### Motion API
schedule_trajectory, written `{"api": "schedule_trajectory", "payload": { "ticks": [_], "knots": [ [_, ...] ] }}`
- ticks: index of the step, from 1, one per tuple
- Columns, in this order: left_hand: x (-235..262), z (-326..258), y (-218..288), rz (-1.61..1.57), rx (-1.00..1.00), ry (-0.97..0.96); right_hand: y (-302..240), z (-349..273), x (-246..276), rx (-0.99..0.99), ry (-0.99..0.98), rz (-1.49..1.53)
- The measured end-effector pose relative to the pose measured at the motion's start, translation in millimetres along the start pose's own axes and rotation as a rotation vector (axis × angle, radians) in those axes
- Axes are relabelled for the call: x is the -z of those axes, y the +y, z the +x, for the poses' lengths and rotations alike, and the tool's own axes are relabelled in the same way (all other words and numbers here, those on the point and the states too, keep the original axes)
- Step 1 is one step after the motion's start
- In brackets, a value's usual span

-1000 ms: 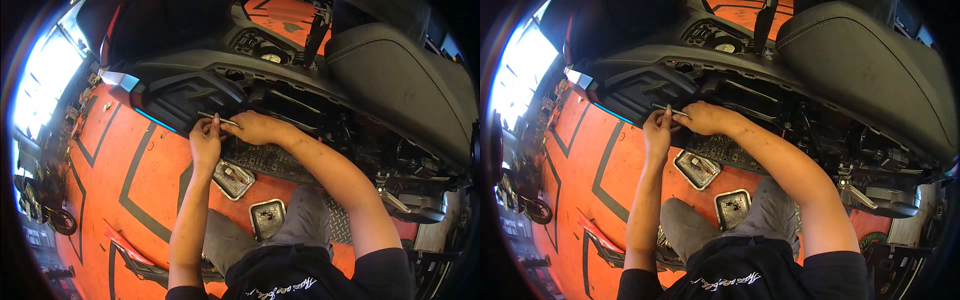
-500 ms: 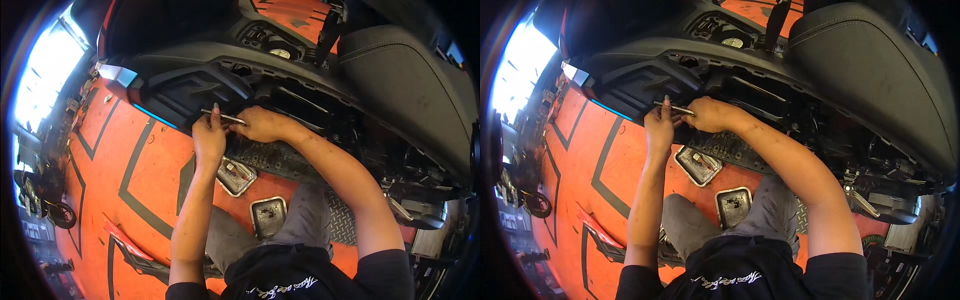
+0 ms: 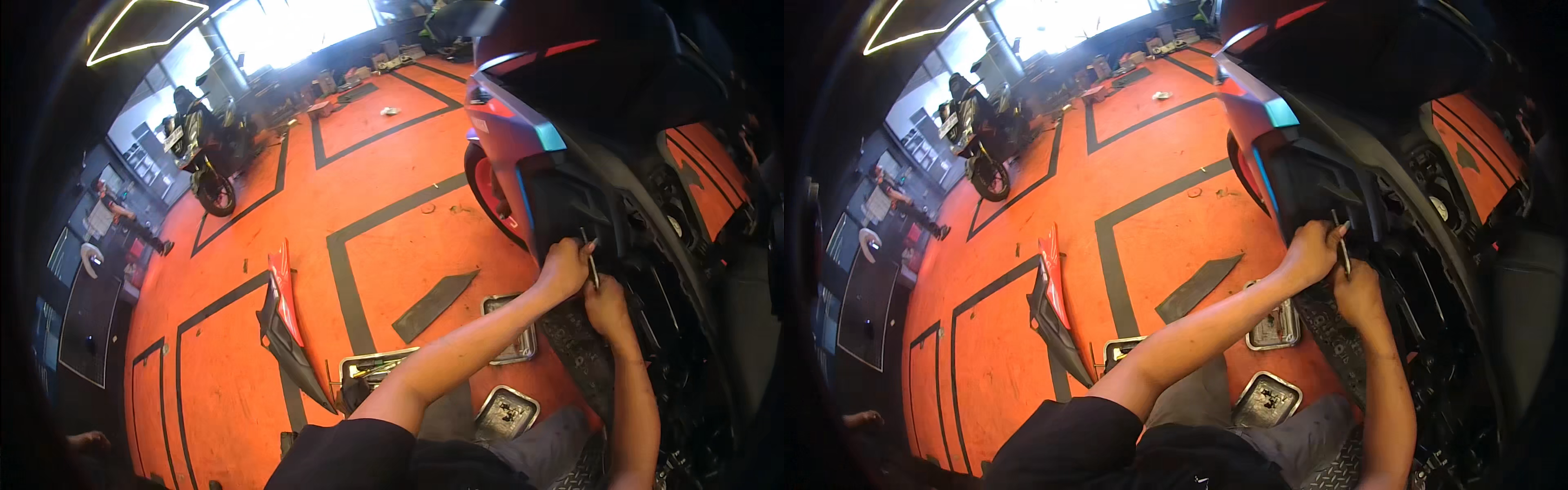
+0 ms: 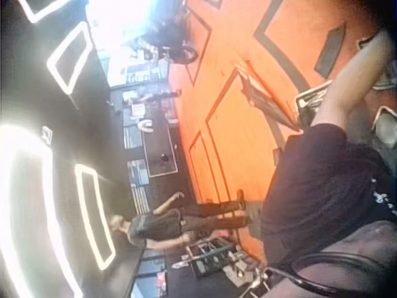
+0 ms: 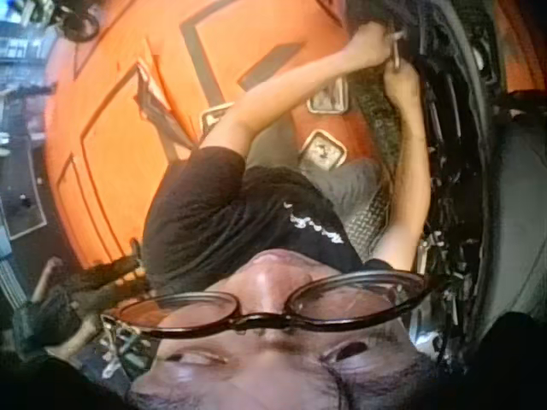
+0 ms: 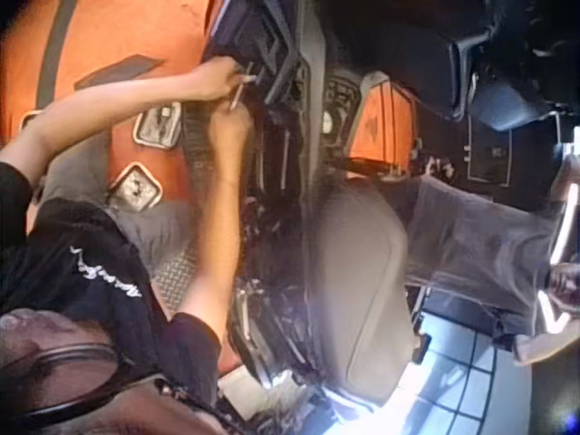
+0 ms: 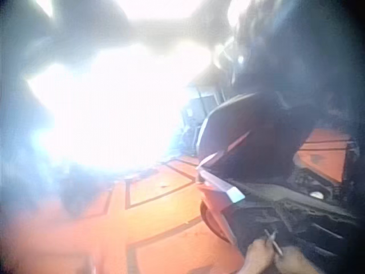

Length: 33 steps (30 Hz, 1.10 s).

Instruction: The person installs a plastic panel onto the side of a motorcycle, aligning it with the frame and then using a long metal tool to secure screws by hand, reaching into the internal assembly to tighten them.

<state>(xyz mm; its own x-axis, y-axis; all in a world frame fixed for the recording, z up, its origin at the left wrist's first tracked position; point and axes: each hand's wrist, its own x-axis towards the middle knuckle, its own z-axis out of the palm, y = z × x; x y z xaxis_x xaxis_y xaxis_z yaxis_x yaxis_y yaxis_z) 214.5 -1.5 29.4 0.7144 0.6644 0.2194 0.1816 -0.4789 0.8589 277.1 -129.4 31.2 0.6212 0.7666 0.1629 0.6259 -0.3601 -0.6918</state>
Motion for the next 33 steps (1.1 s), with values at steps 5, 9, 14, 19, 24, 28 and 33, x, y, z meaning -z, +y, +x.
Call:
{"api": "schedule_trajectory", "payload": {
  "ticks": [5,9,14,19,24,28,33],
  "knots": [
    [-0.8,-23.7,-7.2,-0.555,0.053,-0.189,-1.8,-0.9,31.1,0.115,-0.222,-0.021],
    [-9.8,-27.2,-1.9,-0.745,-0.071,-0.288,-11.6,-5.6,64.5,0.006,-0.263,0.004],
    [-16.0,-83.7,-5.3,-0.339,-0.091,-0.370,-16.0,-47.8,117.2,-0.052,-0.222,-0.032],
    [-59.5,-125.9,-100.9,-0.294,-0.041,-0.490,-54.2,-50.4,145.4,0.004,-0.390,-0.380],
    [-126.4,-148.9,-103.1,0.129,-0.116,-0.508,-30.2,-66.3,174.0,-0.028,-0.397,-0.400],
    [-140.8,-162.3,-102.3,0.174,-0.346,-0.404,-16.2,-72.5,165.0,-0.040,-0.415,-0.389],
    [-151.9,-176.0,-80.9,0.093,-0.337,-0.465,-9.3,-77.3,167.8,-0.092,-0.439,-0.425]
  ]
}}
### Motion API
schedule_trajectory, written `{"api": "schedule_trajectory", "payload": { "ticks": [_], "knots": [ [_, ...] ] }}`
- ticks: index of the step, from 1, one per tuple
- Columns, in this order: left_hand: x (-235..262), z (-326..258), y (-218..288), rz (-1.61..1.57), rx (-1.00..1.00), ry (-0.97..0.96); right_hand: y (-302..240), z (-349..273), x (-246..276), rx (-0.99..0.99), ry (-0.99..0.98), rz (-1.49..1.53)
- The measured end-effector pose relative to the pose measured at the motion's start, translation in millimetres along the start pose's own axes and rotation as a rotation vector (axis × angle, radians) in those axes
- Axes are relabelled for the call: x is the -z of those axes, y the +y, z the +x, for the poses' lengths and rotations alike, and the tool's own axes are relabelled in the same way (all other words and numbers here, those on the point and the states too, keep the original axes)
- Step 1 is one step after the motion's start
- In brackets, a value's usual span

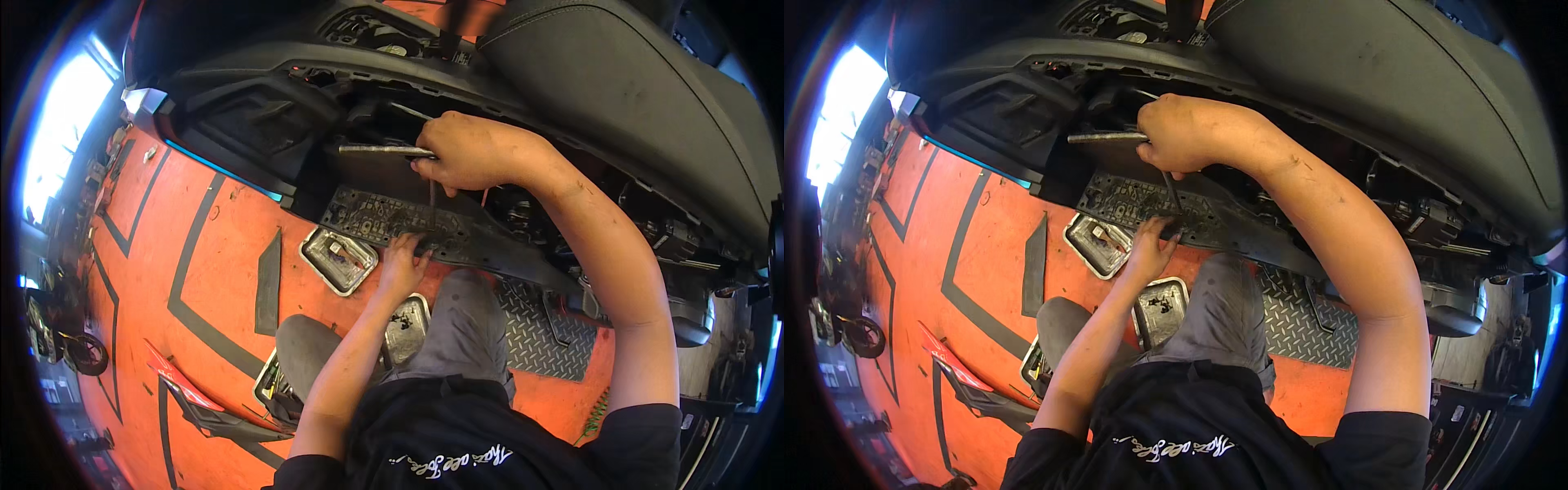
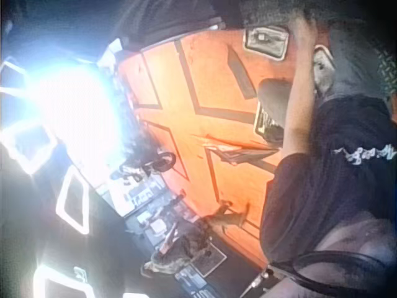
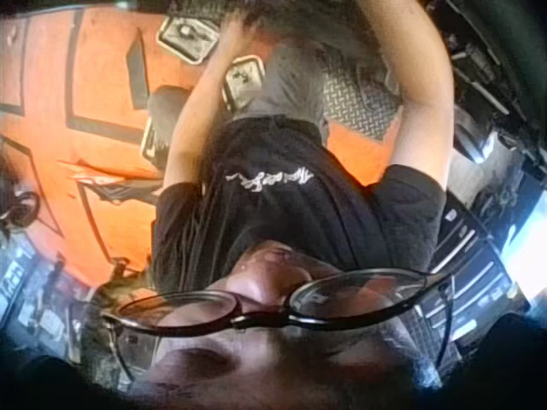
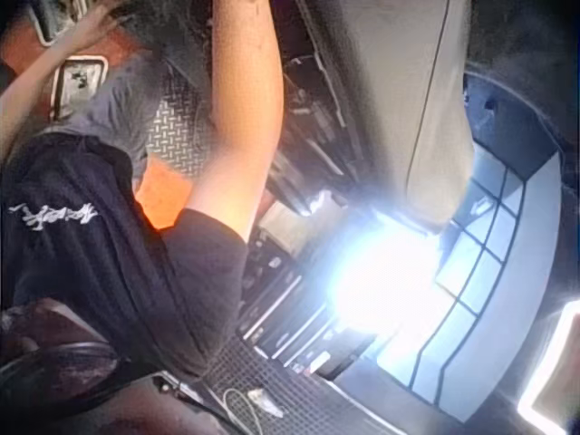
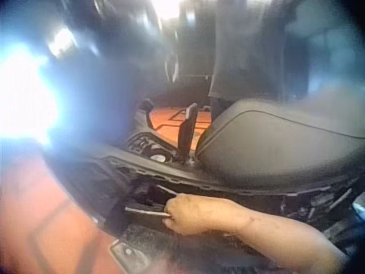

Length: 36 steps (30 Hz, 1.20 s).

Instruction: The person installs a plastic panel onto the side of a motorcycle, aligning it with the frame and then using a long metal tool to secure screws by hand, reaching into the internal assembly to tighten them.

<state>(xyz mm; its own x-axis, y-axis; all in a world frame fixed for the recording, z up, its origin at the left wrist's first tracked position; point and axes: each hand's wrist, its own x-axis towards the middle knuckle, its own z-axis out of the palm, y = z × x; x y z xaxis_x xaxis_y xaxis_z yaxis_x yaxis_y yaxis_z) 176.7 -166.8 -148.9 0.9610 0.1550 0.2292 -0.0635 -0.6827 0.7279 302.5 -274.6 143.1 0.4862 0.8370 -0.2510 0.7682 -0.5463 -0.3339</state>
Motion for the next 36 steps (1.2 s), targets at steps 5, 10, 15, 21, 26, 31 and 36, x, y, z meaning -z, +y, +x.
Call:
{"api": "schedule_trajectory", "payload": {
  "ticks": [5,10,15,21,26,31,36],
  "knots": [
    [-14.6,8.7,-2.2,-0.028,-0.026,0.061,5.6,-2.8,6.6,0.000,0.010,0.031],
    [-21.6,8.0,-7.3,-0.067,-0.001,0.074,8.5,-7.9,10.4,0.003,0.015,0.036],
    [-23.4,5.8,-4.1,-0.112,-0.016,0.118,10.5,-12.7,9.4,-0.025,0.007,0.068],
    [-24.3,2.5,-10.1,-0.070,-0.041,0.118,7.5,-13.1,9.1,0.008,-0.003,0.078],
    [-25.4,10.8,-9.2,-0.112,0.015,0.153,1.4,-6.9,12.4,0.110,-0.013,0.061],
    [-20.2,21.1,1.4,-0.060,0.037,0.111,11.0,0.3,8.4,0.039,0.004,0.120],
    [-26.8,16.6,-16.3,0.044,0.018,0.061,9.0,-7.4,4.9,0.070,-0.007,0.122]
  ]
}}
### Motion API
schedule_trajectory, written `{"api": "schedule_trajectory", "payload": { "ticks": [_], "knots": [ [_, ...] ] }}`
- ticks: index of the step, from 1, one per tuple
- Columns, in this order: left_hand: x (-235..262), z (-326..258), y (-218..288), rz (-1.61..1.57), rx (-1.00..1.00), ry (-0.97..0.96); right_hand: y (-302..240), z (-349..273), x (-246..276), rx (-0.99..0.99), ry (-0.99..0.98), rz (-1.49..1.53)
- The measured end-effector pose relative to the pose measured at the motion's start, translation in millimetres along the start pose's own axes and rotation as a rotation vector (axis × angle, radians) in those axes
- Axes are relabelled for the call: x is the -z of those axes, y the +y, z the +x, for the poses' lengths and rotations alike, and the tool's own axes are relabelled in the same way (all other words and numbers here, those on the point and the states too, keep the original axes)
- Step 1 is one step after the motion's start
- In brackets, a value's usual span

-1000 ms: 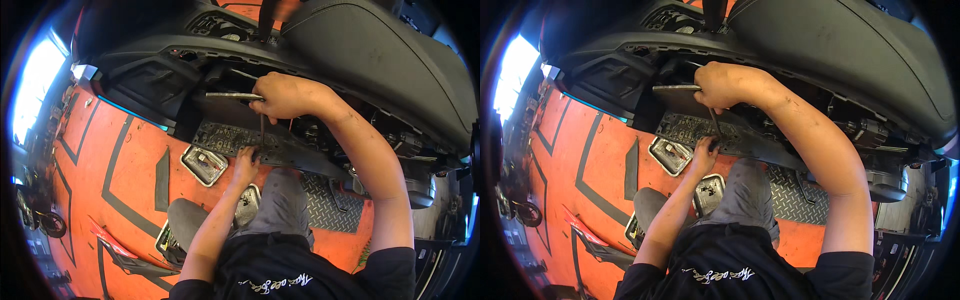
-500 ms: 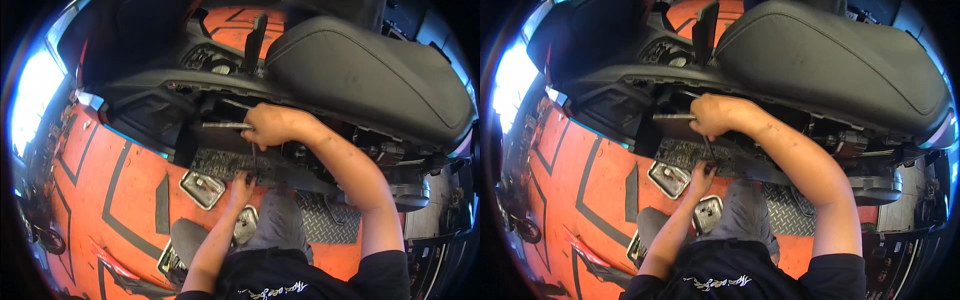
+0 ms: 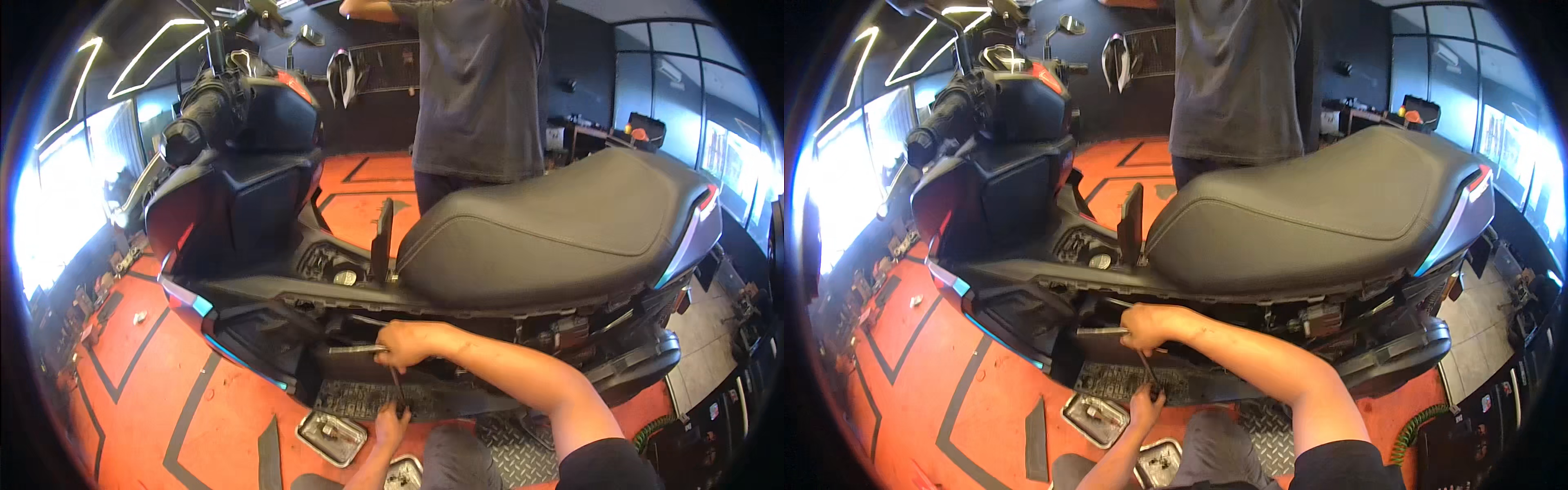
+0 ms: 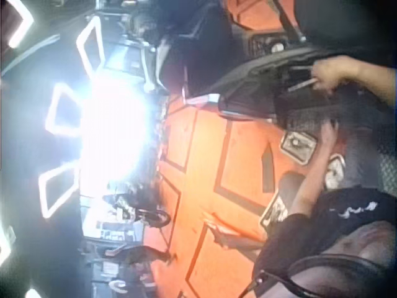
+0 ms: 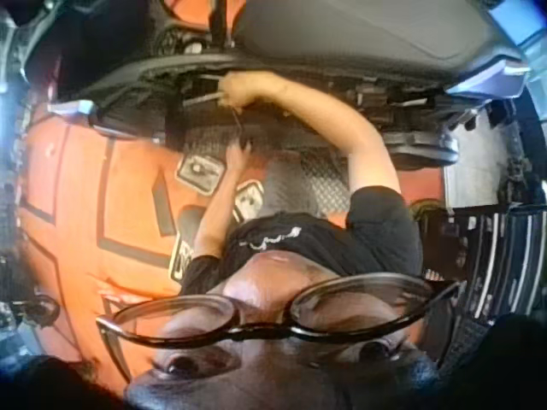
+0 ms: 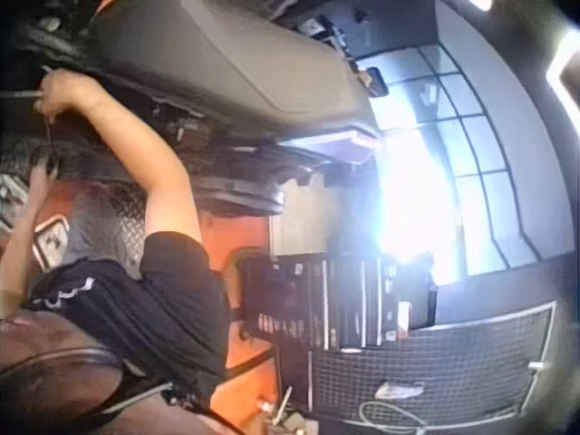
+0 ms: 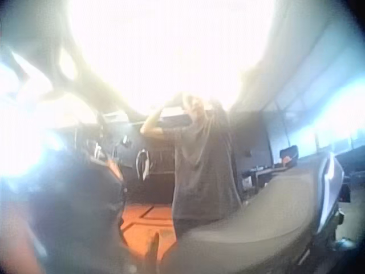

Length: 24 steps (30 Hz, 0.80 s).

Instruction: The person installs a plastic panel onto the side of a motorcycle, aligning it with the frame and then using a long metal tool to secure screws by hand, reaching into the internal assembly to tighten them.

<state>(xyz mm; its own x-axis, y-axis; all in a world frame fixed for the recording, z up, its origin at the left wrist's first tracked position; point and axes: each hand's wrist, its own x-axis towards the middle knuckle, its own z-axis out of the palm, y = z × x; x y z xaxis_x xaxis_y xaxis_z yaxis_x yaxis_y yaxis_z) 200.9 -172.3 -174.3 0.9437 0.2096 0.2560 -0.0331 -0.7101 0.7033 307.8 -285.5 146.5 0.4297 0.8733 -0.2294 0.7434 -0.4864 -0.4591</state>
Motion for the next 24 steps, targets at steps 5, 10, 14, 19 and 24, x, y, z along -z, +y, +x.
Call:
{"api": "schedule_trajectory", "payload": {
  "ticks": [5,10,14,19,24],
  "knots": [
    [3.9,-8.2,3.4,0.030,-0.064,0.103,-17.7,1.0,4.7,0.035,-0.166,-0.114],
    [3.9,-13.2,28.5,0.019,0.084,0.140,-20.4,2.1,11.6,-0.017,-0.311,-0.260],
    [-5.9,-7.5,21.8,0.063,-0.005,0.228,-20.6,4.4,4.0,-0.039,-0.108,-0.539],
    [-10.6,-6.9,10.1,0.089,-0.045,0.193,-17.5,4.7,-7.3,-0.229,-0.064,0.186],
    [-7.3,-1.1,21.3,0.129,-0.127,0.264,-1.3,11.8,-22.6,-0.312,-0.117,0.650]
  ]
}}
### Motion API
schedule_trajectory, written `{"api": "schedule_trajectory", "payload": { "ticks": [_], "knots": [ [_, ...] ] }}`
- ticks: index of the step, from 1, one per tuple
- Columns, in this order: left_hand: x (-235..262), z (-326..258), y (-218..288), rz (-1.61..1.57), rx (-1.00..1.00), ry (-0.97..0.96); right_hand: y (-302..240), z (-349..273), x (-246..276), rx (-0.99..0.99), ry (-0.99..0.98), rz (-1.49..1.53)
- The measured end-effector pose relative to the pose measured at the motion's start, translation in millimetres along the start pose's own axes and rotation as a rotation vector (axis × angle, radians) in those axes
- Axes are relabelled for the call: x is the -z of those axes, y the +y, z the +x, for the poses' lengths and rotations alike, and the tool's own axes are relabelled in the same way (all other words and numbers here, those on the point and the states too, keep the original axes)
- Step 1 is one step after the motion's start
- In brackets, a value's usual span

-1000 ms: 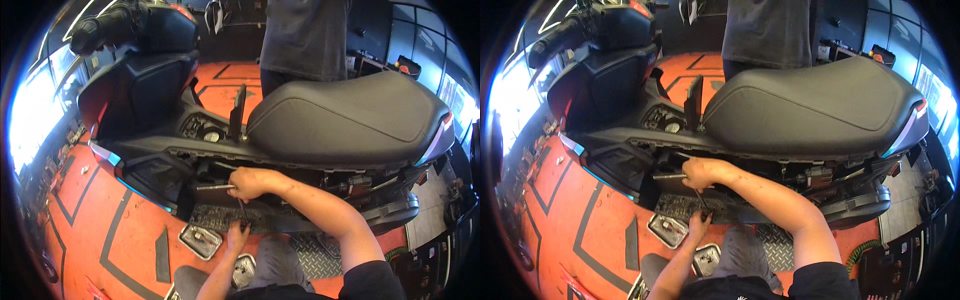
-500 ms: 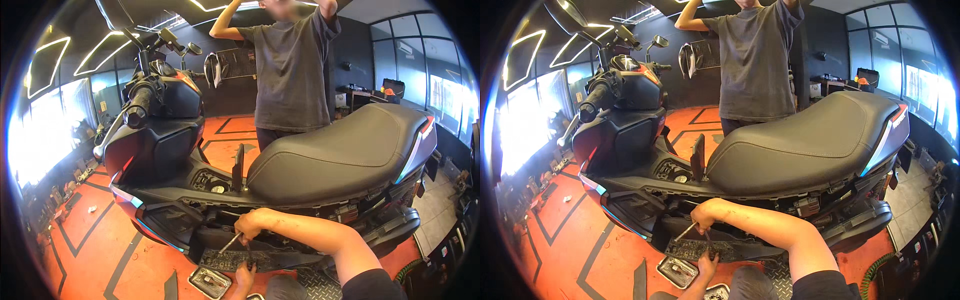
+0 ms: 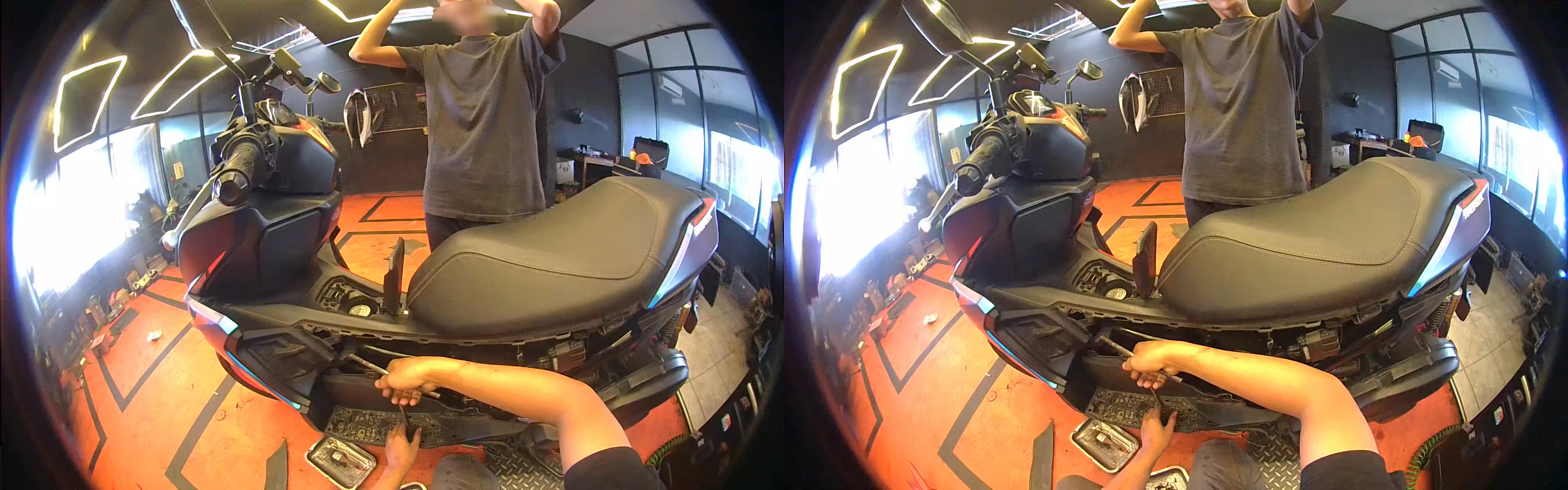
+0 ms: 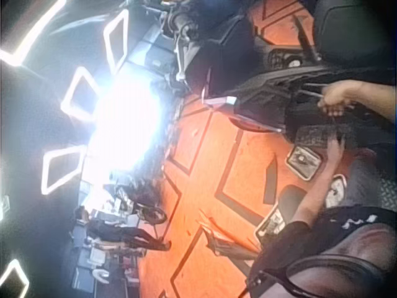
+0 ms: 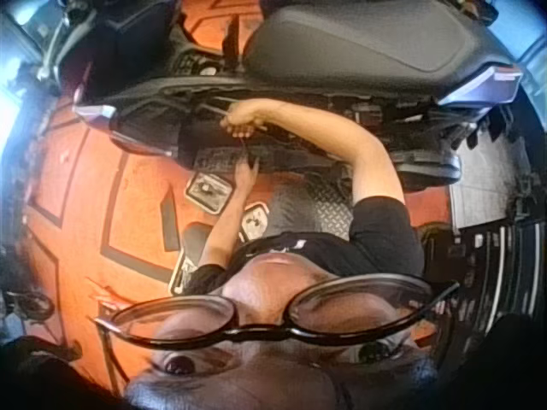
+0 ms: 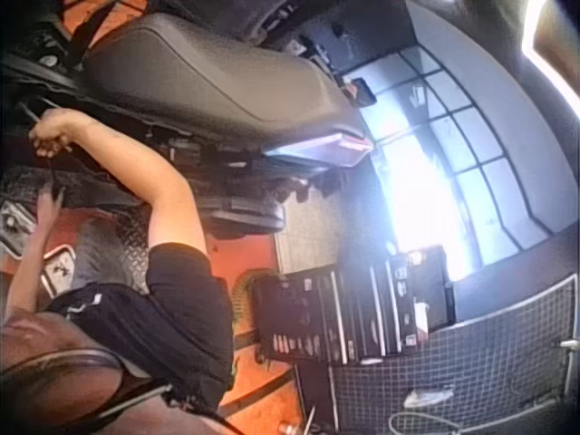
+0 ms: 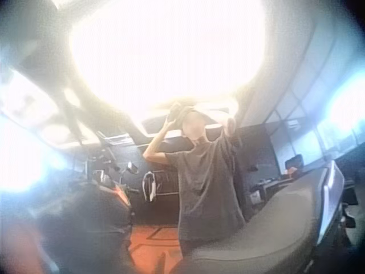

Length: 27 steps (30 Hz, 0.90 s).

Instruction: The person installs a plastic panel onto the side of a motorcycle, aligning it with the frame and then using a long metal tool to secure screws by hand, reaching into the internal assembly to tighten them.

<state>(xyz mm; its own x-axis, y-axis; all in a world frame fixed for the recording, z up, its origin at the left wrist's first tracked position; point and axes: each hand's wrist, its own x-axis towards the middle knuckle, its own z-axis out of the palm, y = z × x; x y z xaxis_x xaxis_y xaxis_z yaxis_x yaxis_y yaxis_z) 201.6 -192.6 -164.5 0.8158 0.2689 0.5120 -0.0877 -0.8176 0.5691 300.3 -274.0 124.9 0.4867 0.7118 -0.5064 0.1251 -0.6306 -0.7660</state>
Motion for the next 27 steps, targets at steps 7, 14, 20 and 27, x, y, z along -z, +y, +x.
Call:
{"api": "schedule_trajectory", "payload": {
  "ticks": [7,14,20,27],
  "knots": [
    [20.4,15.9,-1.5,-0.165,0.136,-0.191,3.9,-19.4,-0.3,0.096,-0.165,0.210],
    [0.4,14.8,-18.5,-0.103,0.040,-0.312,68.5,-13.3,-21.0,0.856,0.378,-0.381],
    [6.5,22.1,-22.4,-0.215,-0.054,-0.344,74.7,-1.1,-40.3,0.692,0.521,-0.060],
    [16.7,15.7,-18.8,-0.280,0.000,-0.374,73.6,3.5,-51.1,0.653,0.678,-0.140]
  ]
}}
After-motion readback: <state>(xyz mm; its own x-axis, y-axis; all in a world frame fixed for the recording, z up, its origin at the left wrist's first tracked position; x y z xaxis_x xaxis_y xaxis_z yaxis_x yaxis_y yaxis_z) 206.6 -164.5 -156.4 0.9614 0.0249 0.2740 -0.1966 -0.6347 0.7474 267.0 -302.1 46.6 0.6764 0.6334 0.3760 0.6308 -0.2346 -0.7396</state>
